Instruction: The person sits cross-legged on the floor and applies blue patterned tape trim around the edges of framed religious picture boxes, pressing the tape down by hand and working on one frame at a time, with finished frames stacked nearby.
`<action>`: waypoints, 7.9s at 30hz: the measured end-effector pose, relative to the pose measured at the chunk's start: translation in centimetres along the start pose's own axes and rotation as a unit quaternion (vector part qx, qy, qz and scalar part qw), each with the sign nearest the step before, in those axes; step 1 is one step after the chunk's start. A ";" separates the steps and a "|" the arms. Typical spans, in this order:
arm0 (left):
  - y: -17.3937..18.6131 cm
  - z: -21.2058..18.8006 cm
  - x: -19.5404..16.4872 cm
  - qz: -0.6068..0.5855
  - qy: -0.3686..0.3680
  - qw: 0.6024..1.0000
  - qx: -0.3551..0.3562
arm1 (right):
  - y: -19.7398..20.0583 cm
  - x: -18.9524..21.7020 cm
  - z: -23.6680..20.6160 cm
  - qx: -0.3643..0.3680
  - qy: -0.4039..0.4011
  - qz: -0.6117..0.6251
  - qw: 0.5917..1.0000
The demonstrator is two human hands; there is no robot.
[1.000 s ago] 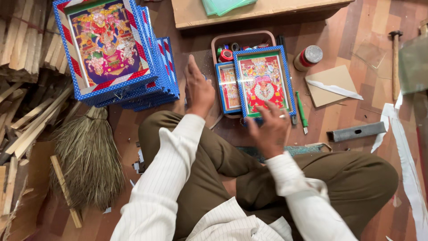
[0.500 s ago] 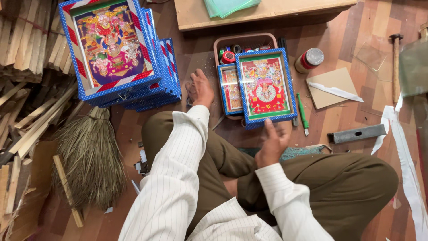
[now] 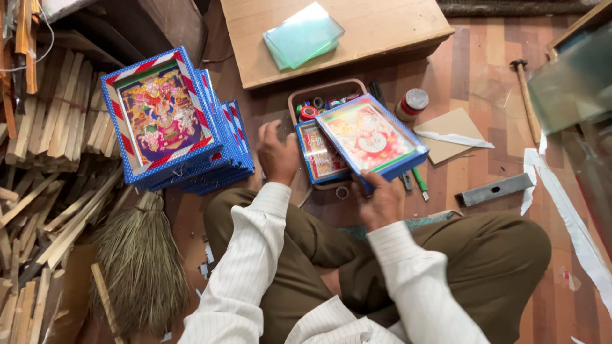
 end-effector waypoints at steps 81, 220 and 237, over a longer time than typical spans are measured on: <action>3.4 -12.8 -5.5 -0.380 0.255 0.875 0.156 | 7.1 5.3 -6.6 0.061 0.159 -0.231 0.958; 3.6 -16.3 -8.0 -0.381 0.237 0.891 0.065 | 1.3 6.7 -17.7 -0.004 0.455 -0.537 0.710; 3.7 -16.6 -8.2 -0.388 0.233 0.889 0.060 | 0.5 4.6 -19.3 -0.033 0.476 -0.596 0.646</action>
Point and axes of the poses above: each hand's wrist, its own z-axis towards the middle knuckle, its own y-axis out of the back of the hand, x = y × z, the point moved 3 cm from there along z, towards the middle knuckle, and after that the axes turned 14 degrees about -z, right-handed, at the moved point
